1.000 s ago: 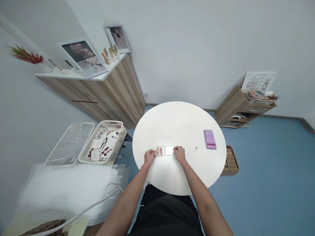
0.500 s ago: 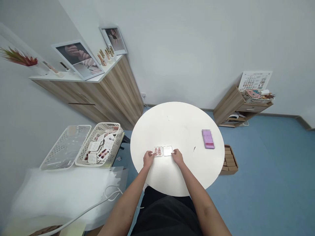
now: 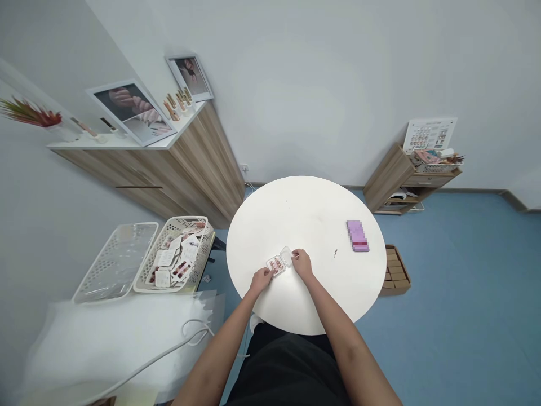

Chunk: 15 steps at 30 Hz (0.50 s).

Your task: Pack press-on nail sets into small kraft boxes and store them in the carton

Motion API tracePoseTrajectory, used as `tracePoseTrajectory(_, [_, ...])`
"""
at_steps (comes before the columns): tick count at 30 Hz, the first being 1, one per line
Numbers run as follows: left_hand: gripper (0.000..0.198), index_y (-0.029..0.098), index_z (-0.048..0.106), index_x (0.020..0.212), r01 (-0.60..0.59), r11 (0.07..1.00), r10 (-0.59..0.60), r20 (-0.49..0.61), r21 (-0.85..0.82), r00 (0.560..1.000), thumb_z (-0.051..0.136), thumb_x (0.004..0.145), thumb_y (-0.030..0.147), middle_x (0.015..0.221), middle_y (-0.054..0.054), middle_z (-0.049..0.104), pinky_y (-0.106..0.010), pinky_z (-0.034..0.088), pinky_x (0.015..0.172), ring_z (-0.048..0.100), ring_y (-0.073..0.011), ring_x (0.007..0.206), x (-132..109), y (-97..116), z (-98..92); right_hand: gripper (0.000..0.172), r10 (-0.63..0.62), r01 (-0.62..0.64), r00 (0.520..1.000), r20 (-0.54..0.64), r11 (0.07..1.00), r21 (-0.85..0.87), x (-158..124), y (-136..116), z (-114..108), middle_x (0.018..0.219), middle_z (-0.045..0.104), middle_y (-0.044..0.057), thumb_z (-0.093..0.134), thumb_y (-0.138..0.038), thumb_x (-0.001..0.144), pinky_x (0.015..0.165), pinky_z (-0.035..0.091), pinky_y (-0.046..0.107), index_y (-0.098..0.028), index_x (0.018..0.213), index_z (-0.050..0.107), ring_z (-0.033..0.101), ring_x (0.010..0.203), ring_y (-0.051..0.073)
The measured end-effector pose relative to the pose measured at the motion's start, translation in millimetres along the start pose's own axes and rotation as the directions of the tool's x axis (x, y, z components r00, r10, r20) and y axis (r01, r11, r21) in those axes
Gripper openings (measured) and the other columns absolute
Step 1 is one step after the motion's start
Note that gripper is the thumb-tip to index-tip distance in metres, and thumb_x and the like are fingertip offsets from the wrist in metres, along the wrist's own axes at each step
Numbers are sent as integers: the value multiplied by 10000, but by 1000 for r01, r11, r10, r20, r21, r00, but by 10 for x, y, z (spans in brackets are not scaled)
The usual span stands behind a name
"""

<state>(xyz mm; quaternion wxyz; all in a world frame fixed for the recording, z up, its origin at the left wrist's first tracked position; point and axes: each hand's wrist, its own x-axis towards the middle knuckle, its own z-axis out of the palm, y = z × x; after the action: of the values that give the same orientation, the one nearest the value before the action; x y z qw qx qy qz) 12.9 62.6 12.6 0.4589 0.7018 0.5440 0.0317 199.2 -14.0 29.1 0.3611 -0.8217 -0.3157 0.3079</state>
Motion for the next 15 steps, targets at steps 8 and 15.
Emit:
tracePoseTrajectory(8, [148, 211, 627, 705, -133, 981, 132, 18, 139, 991, 552, 824, 255, 755, -43, 657, -291, 431, 712, 627, -208, 772, -281, -86, -180, 336, -356, 406, 913, 197, 841, -358, -300, -215, 219, 986, 685, 52, 446, -66, 801, 801, 421, 294, -218, 1024, 646, 583, 922, 194])
tracePoseTrajectory(15, [494, 179, 423, 1399, -548, 711, 606, 13, 441, 796, 380, 908, 216, 1438, -129, 469, -430, 329, 1095, 422, -257, 1335, -470, -190, -183, 448, -547, 618, 784, 293, 646, -447, -627, 140, 422, 1265, 621, 107, 443, -68, 840, 958, 426, 401, -193, 1243, 595, 535, 1148, 253])
